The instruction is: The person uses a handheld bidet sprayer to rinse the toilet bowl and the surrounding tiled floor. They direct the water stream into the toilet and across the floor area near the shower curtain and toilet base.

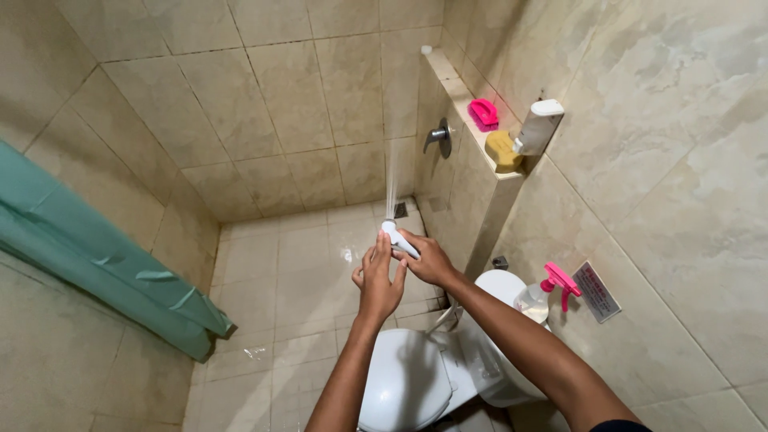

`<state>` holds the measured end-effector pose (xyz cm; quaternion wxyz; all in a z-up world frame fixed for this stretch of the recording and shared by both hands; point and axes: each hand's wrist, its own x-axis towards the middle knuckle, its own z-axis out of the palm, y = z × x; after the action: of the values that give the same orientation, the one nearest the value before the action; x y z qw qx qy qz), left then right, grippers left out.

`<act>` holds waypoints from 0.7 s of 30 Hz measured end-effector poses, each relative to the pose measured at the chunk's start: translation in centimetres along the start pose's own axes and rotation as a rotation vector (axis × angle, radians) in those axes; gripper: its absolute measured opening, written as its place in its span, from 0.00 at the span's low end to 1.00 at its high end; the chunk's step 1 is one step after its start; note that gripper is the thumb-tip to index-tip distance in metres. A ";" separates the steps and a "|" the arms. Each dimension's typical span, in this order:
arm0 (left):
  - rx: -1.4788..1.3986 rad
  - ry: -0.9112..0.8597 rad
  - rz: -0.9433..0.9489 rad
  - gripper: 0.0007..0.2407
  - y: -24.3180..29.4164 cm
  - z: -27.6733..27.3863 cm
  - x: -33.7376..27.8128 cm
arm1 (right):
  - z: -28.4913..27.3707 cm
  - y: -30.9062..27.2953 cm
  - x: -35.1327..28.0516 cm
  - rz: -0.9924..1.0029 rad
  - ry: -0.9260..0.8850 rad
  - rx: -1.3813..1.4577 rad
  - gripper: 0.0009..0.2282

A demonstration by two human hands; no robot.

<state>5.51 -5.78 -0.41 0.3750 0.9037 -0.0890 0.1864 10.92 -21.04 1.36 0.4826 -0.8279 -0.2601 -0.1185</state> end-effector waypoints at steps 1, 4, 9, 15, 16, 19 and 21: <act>0.003 0.002 -0.001 0.30 0.0 -0.2 0.0 | 0.0 -0.2 0.2 -0.003 -0.001 0.003 0.21; 0.004 0.026 0.008 0.30 -0.2 -0.8 -0.3 | 0.3 -0.7 0.5 0.009 -0.027 -0.017 0.22; 0.026 0.055 -0.010 0.30 -1.6 -0.9 -0.7 | 2.7 4.4 1.2 -0.172 0.001 -0.108 0.25; 0.054 0.091 -0.032 0.29 -1.6 -2.6 -1.5 | 2.1 -0.3 2.8 0.004 -0.207 -0.032 0.27; 0.060 0.099 -0.039 0.29 -1.8 -2.8 -1.8 | 2.6 0.2 2.9 -0.004 -0.215 -0.027 0.27; 0.075 0.117 -0.080 0.28 -2.4 -3.0 -2.0 | 3.4 0.8 3.7 -0.230 -0.184 0.019 0.26; 0.067 0.147 -0.113 0.28 -2.7 -3.0 -1.9 | 3.5 -0.4 4.4 -0.078 -0.294 -0.037 0.26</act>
<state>3.74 -1.66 -0.98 0.3598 0.9032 -0.0040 0.2338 14.22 -16.49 1.87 0.4192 -0.8343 -0.3576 -0.0195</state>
